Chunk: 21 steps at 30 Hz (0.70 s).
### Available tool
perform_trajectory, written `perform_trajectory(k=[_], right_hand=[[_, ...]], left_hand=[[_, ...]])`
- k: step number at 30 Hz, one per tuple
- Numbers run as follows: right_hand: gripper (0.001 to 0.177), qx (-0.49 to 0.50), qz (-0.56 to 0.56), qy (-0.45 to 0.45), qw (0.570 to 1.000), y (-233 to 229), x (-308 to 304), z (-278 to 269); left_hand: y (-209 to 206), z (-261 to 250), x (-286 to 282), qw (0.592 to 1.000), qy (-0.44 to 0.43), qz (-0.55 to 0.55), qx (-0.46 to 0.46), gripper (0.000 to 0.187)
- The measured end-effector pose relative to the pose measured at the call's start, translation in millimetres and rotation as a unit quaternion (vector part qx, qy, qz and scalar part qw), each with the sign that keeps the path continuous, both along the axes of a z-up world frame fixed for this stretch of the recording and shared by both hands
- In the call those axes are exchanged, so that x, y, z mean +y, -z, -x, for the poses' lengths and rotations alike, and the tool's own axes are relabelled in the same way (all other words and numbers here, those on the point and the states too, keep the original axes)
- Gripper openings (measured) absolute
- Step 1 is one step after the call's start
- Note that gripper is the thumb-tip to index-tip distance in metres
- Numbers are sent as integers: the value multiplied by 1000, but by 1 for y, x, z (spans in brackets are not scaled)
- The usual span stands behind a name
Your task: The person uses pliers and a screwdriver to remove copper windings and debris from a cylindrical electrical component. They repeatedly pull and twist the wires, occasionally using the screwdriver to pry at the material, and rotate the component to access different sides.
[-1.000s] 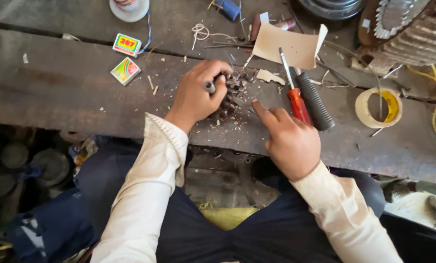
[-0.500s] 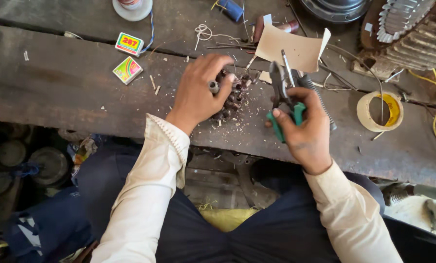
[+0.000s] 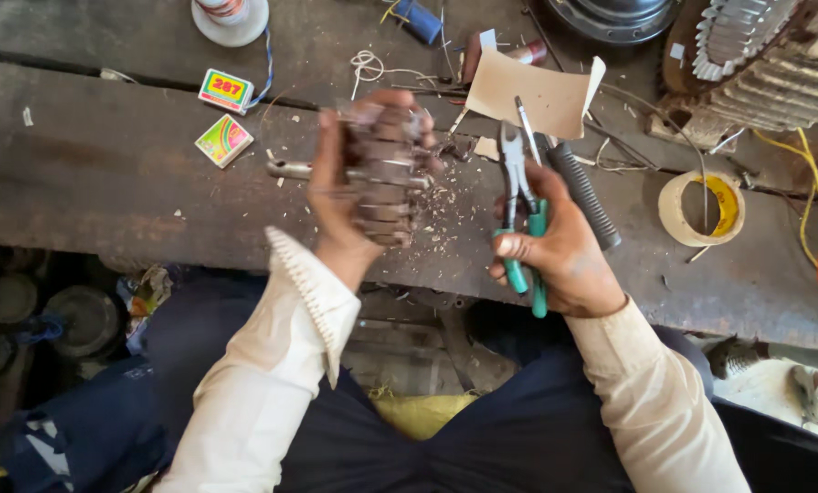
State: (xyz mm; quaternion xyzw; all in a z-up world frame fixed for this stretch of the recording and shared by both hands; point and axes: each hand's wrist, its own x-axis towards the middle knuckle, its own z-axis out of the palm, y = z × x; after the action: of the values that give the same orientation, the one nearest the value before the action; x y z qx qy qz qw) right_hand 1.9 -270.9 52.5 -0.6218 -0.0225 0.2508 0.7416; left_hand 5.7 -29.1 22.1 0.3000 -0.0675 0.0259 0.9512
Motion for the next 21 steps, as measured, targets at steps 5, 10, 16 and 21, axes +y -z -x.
perform_trajectory(k=[5,10,16,21], right_hand=[[67,-23,18,74,997,8,13,4],[58,60,-183,34,981,-9,-6,5],[57,-23,-44,54,997,0,1,1],[49,-377,339,36,861,8,18,-3]], left_hand=[[3,11,-33,939,133,315,36,70],[3,12,-38,936,137,325,-8,68],[-10,1,-26,947,88,308,-28,45],[-29,1,-13,947,87,302,-72,46]])
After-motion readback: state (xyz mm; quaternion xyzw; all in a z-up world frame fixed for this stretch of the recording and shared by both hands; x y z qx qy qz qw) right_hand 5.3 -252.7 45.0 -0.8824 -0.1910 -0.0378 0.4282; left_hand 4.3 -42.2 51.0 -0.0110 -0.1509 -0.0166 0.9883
